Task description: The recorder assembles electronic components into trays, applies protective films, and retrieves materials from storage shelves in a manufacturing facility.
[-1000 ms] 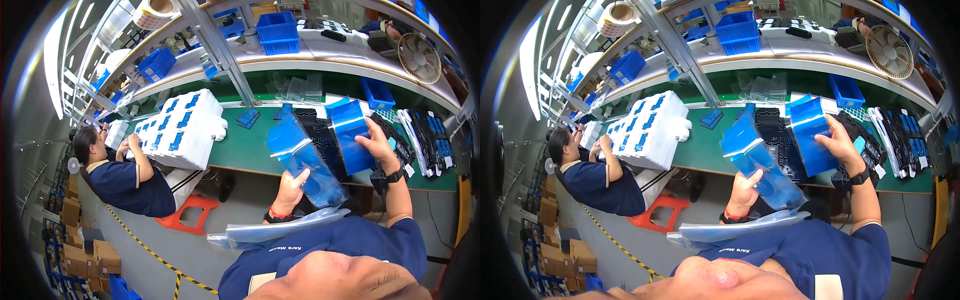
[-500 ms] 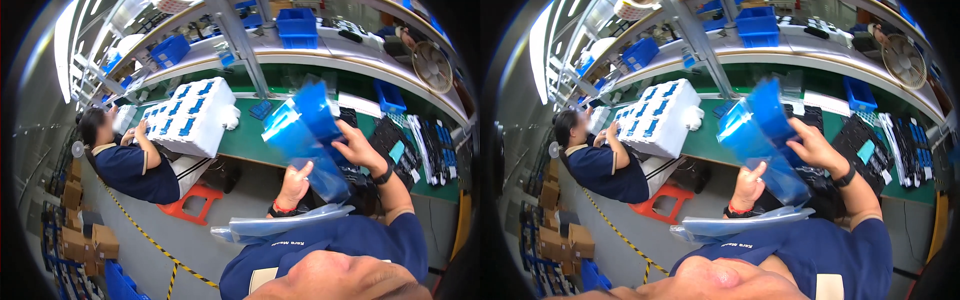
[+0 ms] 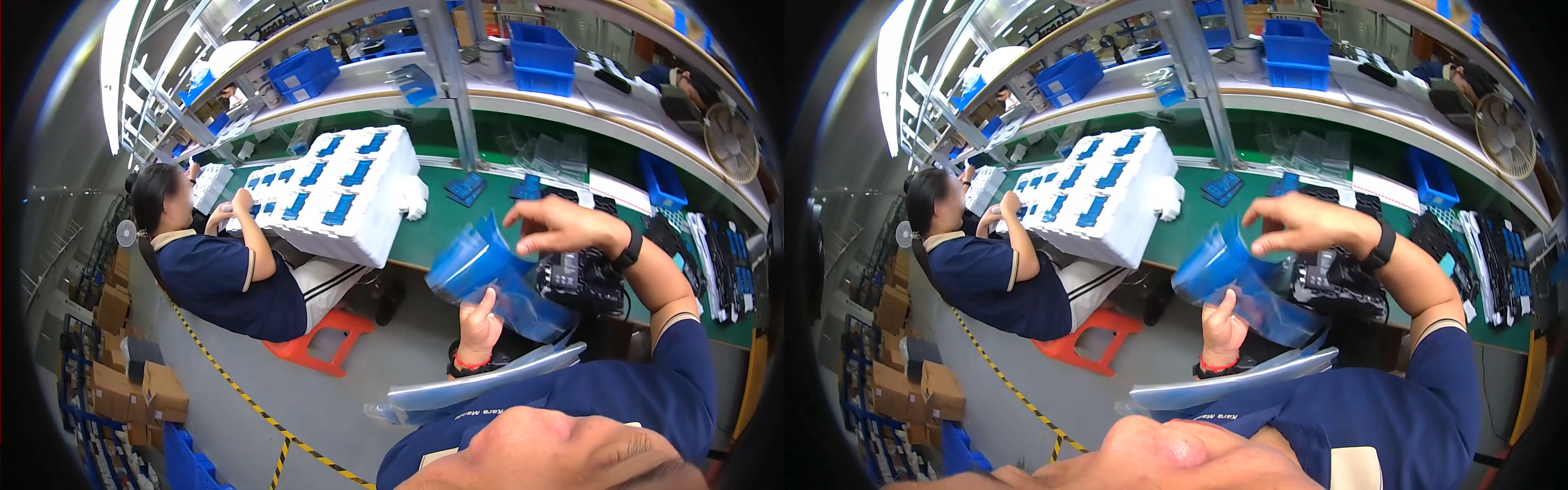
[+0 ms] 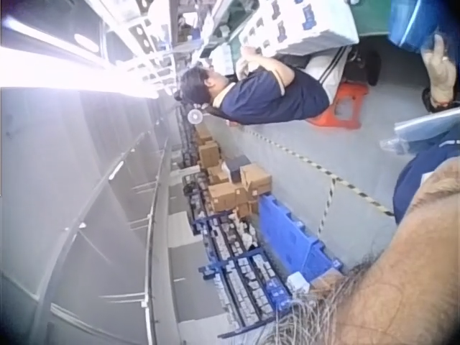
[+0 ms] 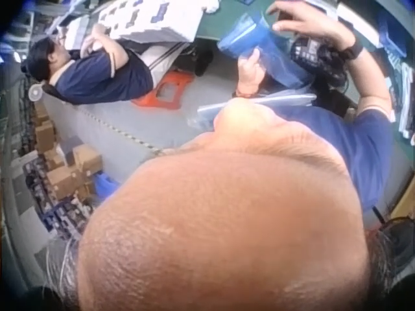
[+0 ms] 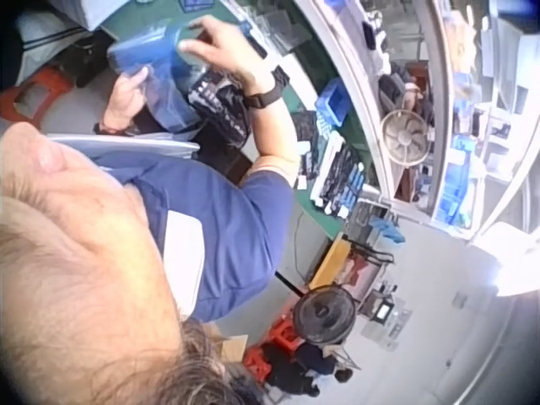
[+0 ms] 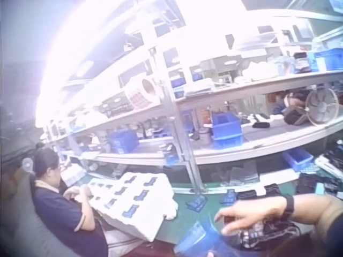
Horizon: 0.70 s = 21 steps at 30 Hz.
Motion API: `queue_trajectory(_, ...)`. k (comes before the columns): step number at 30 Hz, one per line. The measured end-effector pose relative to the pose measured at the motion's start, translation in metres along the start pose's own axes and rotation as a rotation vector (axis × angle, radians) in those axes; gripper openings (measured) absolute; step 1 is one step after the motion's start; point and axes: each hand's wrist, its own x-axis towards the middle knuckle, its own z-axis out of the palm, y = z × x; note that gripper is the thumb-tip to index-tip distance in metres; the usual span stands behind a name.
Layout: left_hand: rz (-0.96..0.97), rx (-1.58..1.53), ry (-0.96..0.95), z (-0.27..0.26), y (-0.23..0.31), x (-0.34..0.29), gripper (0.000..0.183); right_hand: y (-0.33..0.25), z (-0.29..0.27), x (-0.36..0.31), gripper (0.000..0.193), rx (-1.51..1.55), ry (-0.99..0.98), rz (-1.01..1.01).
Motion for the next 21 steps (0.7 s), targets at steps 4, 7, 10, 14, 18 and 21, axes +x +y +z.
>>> queue_trajectory(4,0.08,0.01,0.011,-0.021,0.015,0.014,0.036,0.033,-0.025,0.095,0.032,-0.743,0.491,-0.253)
queue_trajectory(7,0.065,0.014,-0.019,-0.024,0.033,0.03,0.038,0.061,-0.034,0.185,0.021,-1.111,0.733,-0.288)
queue_trajectory(10,0.044,0.069,0.08,-0.019,0.049,0.039,0.038,0.073,-0.037,0.241,0.038,-1.256,0.811,-0.295)
queue_trajectory(14,0.049,0.098,0.133,-0.005,0.087,0.042,0.03,0.091,-0.04,0.29,0.041,-1.263,0.865,-0.075)
queue_trajectory(18,0.039,0.147,0.215,0.007,0.131,0.039,0.026,0.104,-0.048,0.314,0.04,-1.146,0.865,0.312)
queue_trajectory(21,0.062,0.144,0.213,0.03,0.172,0.045,0.023,0.098,-0.05,0.312,0.037,-0.992,0.774,0.316)
